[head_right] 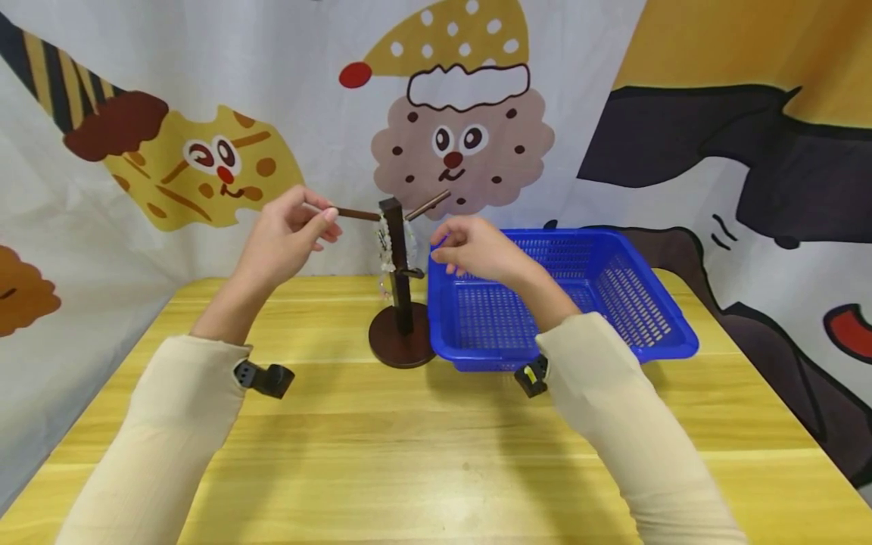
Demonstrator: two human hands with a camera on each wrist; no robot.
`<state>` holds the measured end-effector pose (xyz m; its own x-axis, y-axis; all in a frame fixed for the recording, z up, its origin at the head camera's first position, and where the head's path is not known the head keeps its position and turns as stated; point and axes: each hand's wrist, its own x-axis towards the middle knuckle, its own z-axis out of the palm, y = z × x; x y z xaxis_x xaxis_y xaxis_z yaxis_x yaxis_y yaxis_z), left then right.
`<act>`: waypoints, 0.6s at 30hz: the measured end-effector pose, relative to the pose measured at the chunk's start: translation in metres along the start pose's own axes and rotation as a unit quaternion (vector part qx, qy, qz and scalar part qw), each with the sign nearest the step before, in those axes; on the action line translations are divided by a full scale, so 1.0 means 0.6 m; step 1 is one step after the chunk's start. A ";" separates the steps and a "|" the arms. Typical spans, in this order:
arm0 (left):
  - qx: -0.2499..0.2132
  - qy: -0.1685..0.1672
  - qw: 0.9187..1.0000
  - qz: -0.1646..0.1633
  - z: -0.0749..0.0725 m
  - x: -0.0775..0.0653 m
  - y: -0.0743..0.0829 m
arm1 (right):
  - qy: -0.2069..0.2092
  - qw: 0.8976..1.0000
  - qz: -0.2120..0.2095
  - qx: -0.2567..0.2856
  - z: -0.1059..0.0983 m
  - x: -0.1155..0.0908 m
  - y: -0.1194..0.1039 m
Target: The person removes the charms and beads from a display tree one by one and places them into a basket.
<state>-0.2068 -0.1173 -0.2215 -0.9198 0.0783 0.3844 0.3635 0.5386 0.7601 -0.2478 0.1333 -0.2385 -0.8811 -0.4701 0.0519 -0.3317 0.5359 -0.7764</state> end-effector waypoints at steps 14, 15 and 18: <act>0.003 0.000 1.000 -0.001 0.001 -0.001 -0.001 | 0.001 1.000 -0.021 0.008 0.019 0.030 -0.012; 0.003 0.000 1.000 -0.001 0.001 -0.001 -0.001 | -0.001 1.000 -0.023 0.009 0.021 0.031 -0.013; 0.005 0.000 1.000 0.001 0.001 -0.001 -0.001 | -0.002 1.000 -0.029 0.008 0.025 0.035 -0.014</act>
<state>-0.2066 -0.1173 -0.2224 -0.9190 0.0789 0.3862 0.3638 0.5469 0.7540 -0.2584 0.1088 -0.2403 -0.8589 -0.5033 0.0949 -0.3770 0.4959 -0.7823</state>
